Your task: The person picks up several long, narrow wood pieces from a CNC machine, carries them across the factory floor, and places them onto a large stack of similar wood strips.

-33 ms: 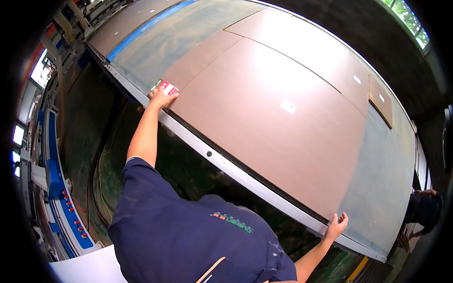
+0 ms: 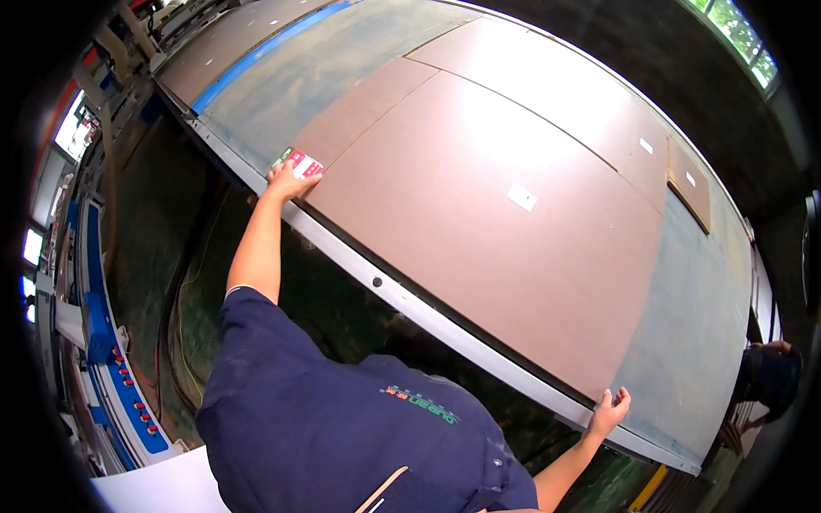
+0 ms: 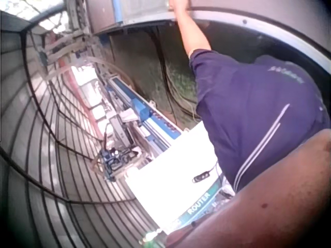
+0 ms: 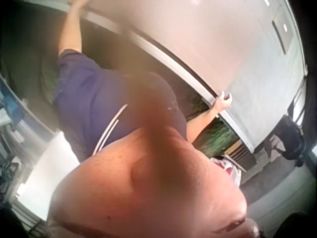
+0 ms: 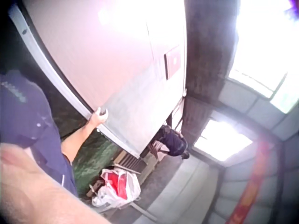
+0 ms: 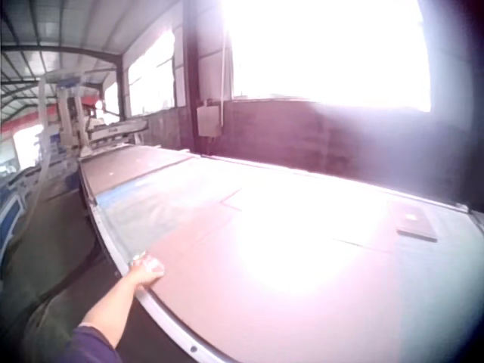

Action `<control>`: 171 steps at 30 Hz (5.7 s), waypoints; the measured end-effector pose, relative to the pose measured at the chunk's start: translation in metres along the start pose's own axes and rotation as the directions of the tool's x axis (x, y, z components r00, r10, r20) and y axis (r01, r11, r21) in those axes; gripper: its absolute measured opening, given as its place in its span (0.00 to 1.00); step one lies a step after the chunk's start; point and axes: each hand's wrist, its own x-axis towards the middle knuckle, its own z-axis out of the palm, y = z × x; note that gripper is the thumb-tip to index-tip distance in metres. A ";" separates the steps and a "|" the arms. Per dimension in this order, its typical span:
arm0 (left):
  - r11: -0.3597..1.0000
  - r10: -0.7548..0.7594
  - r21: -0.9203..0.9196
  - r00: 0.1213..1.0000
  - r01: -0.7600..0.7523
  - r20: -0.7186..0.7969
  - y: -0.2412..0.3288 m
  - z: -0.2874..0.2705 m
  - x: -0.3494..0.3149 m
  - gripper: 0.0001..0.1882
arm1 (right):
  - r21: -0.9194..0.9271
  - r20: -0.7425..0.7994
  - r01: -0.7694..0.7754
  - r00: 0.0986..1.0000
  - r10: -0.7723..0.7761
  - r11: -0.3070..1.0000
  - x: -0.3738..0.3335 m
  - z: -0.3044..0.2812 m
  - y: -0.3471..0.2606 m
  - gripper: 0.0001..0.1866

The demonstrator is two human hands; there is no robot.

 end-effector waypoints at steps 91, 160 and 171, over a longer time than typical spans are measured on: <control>0.275 0.594 -0.903 0.681 0.329 0.429 -0.139 -0.070 0.257 0.30 | 0.849 0.505 -0.326 0.736 -0.451 0.416 -0.317 0.575 -0.743 0.44; 0.212 0.202 -0.969 -0.976 0.128 -0.085 -0.151 -0.075 -0.278 0.30 | 0.334 -0.911 -0.232 0.171 0.376 0.914 -0.834 0.302 -0.481 0.11; 0.033 -0.231 -0.890 -0.870 -0.455 0.437 -0.123 0.091 -0.365 0.35 | 0.558 -0.813 -0.382 -0.073 0.578 0.737 -0.869 0.306 -0.385 0.12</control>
